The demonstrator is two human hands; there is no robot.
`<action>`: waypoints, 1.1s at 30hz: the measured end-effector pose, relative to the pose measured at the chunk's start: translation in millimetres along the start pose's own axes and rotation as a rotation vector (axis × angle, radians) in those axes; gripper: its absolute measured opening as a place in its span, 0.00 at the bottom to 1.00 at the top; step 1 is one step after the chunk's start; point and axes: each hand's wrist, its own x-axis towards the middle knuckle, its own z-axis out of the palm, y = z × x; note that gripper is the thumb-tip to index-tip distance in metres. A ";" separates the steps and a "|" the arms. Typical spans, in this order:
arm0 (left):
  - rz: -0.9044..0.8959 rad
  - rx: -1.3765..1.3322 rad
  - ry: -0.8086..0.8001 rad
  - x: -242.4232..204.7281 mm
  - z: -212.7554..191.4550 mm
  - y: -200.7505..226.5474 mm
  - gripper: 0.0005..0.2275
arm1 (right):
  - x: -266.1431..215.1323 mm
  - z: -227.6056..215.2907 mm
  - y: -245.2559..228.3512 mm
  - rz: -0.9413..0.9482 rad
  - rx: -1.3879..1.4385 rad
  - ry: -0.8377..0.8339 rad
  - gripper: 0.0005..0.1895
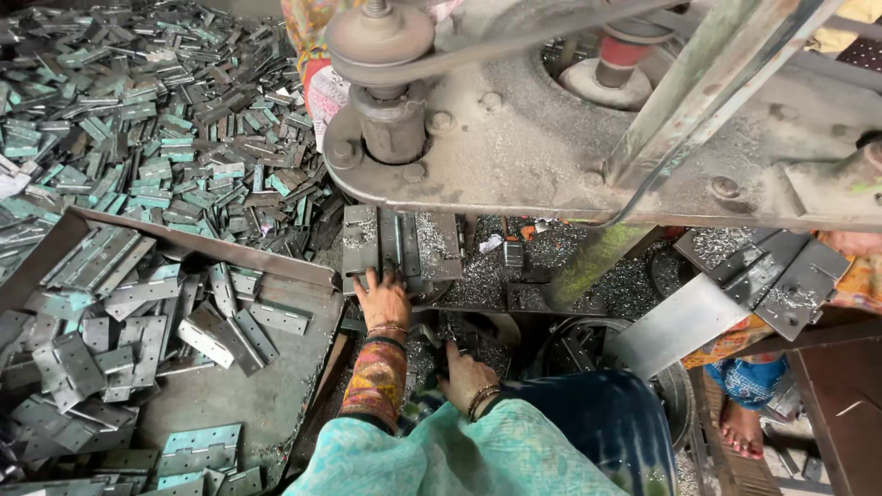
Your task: The person operates a manual press machine to shape metal pieces. They repeatedly pick up metal blanks from a bin, place them into the press, and operate the lever to complete the cycle.
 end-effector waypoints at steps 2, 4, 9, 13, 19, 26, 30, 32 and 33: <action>0.013 0.044 -0.018 -2.6 1.2 -1.3 0.18 | -2.8 11.5 6.8 0.037 0.049 -0.004 0.37; -0.016 0.019 -0.024 -3.8 3.0 -3.4 0.17 | -8.4 31.9 17.5 -0.028 0.036 0.096 0.40; 0.008 -0.014 0.128 3.1 4.1 -12.2 0.17 | 5.2 66.8 29.1 -0.049 0.007 0.141 0.42; 0.022 -0.056 0.122 3.6 14.2 -8.2 0.17 | 0.3 58.5 29.8 -0.002 0.042 0.132 0.43; 0.017 -0.112 0.132 28.5 23.3 1.9 0.16 | -8.7 17.4 10.8 -0.078 -0.011 0.099 0.42; 0.031 -0.144 0.190 56.4 17.6 -2.7 0.16 | 1.6 44.8 25.5 -0.051 -0.006 0.176 0.42; 0.048 -0.170 0.232 29.9 18.5 -12.0 0.16 | -7.4 67.2 29.6 -0.053 0.068 0.139 0.40; 0.042 -0.195 0.236 26.3 9.8 -10.0 0.16 | -4.5 54.4 27.1 -0.068 0.066 0.172 0.40; 0.053 -0.132 0.146 31.5 1.1 -8.9 0.16 | 0.5 41.5 23.1 -0.044 0.053 0.149 0.41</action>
